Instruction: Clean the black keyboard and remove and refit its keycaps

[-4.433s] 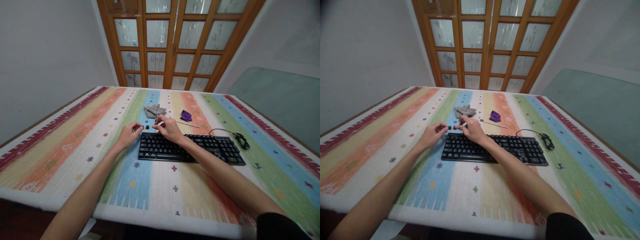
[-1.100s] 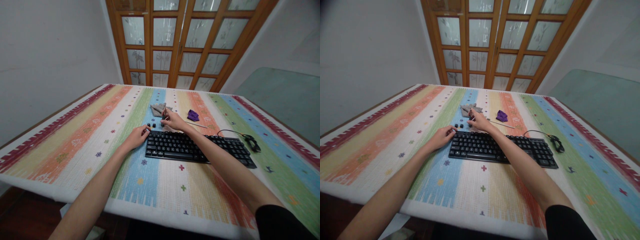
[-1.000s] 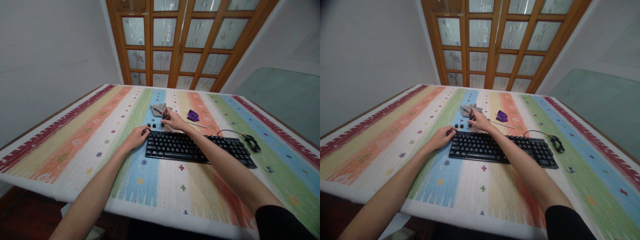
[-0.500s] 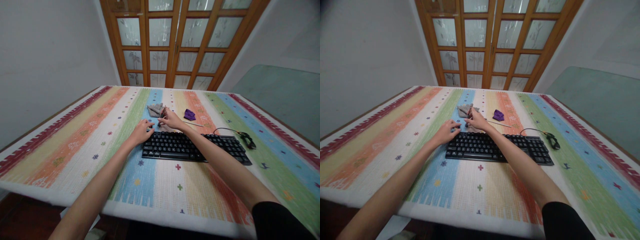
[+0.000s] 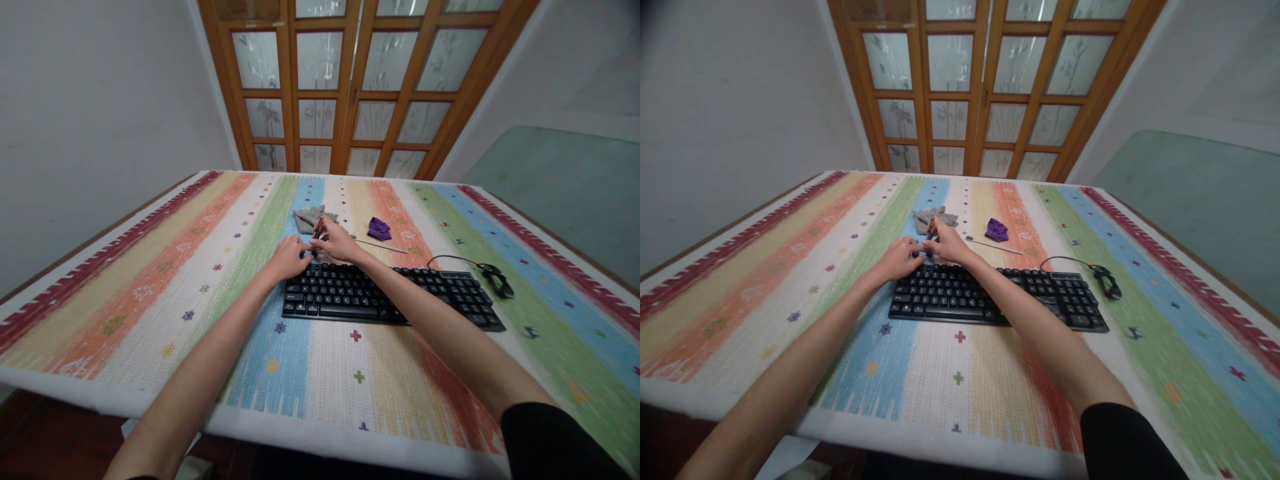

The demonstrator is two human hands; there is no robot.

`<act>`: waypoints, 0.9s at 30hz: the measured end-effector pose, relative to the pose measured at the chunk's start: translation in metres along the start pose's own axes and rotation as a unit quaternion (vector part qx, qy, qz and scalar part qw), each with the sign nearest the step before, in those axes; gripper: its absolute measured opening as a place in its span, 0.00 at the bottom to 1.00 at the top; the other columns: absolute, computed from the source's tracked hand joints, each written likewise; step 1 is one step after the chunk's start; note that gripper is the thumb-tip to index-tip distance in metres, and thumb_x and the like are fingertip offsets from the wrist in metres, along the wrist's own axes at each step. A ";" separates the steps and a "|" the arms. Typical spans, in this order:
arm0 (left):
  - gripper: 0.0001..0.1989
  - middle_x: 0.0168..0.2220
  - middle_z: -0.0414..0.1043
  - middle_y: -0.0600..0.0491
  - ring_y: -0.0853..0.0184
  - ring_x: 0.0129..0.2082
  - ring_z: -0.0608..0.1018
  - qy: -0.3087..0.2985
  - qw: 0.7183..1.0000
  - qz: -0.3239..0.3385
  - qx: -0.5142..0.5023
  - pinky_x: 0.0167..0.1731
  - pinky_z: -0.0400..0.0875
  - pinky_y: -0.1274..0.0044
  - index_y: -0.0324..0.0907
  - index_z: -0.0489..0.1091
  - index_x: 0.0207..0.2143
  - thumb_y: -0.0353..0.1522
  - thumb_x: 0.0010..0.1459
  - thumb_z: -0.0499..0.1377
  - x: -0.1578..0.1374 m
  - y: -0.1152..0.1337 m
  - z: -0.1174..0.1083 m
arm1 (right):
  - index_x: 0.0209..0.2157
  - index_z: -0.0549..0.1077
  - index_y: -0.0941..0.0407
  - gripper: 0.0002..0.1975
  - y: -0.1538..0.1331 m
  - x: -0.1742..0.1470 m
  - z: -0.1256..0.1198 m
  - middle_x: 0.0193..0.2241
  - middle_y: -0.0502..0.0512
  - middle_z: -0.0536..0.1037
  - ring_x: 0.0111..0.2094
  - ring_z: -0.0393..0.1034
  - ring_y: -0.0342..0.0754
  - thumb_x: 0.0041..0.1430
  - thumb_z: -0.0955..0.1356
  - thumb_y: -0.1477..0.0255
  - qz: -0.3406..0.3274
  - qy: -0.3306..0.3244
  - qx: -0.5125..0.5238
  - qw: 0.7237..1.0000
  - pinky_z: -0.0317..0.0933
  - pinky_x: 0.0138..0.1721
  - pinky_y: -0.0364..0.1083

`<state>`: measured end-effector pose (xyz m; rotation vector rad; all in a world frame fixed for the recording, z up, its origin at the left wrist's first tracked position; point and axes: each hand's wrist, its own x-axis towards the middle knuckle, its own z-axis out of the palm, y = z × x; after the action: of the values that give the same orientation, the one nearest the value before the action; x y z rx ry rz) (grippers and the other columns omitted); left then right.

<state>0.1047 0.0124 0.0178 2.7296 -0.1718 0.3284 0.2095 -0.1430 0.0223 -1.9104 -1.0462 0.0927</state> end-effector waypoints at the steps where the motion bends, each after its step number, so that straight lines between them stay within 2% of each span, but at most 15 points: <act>1: 0.12 0.35 0.70 0.48 0.54 0.43 0.74 0.001 1.000 -0.001 0.001 0.49 0.69 0.64 0.44 0.81 0.41 0.33 0.58 0.59 0.001 0.000 0.000 | 0.38 0.64 0.53 0.14 -0.002 0.000 0.000 0.34 0.51 0.75 0.35 0.74 0.50 0.53 0.72 0.70 -0.004 0.004 -0.006 1.000 0.71 0.40 0.52; 13: 0.09 0.33 0.71 0.50 0.55 0.41 0.74 0.026 0.998 -0.010 -0.056 0.48 0.69 0.64 0.44 0.80 0.38 0.31 0.52 0.63 0.006 -0.002 0.001 | 0.37 0.64 0.52 0.13 -0.005 -0.002 0.004 0.34 0.53 0.77 0.33 0.76 0.52 0.53 0.72 0.70 0.011 0.043 0.015 0.999 0.74 0.41 0.56; 20: 0.10 0.38 0.72 0.51 0.60 0.42 0.75 0.064 0.992 0.004 -0.107 0.49 0.72 0.66 0.43 0.78 0.41 0.30 0.54 0.66 0.010 0.004 -0.002 | 0.40 0.59 0.50 0.26 0.006 0.002 -0.004 0.34 0.50 0.71 0.30 0.76 0.49 0.50 0.74 0.54 0.075 0.062 0.164 0.982 0.76 0.32 0.53; 23: 0.08 0.39 0.74 0.51 0.62 0.42 0.77 0.093 0.979 0.001 -0.179 0.47 0.74 0.68 0.42 0.77 0.39 0.28 0.54 0.65 0.011 0.008 -0.001 | 0.40 0.56 0.49 0.30 0.005 0.002 -0.007 0.35 0.49 0.70 0.32 0.76 0.49 0.48 0.73 0.48 0.075 0.074 0.191 0.976 0.76 0.33 0.52; 27: 0.06 0.40 0.76 0.50 0.65 0.38 0.80 0.120 0.940 -0.033 -0.319 0.44 0.77 0.69 0.40 0.75 0.36 0.29 0.54 0.66 0.014 0.012 0.002 | 0.40 0.55 0.49 0.32 -0.002 -0.002 -0.011 0.37 0.51 0.70 0.35 0.77 0.51 0.47 0.74 0.47 0.074 0.095 0.215 0.969 0.76 0.37 0.53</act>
<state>0.1166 -0.0001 0.0240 2.0304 -0.0948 0.4847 0.2118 -0.1511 0.0292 -1.5623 -0.6865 0.2000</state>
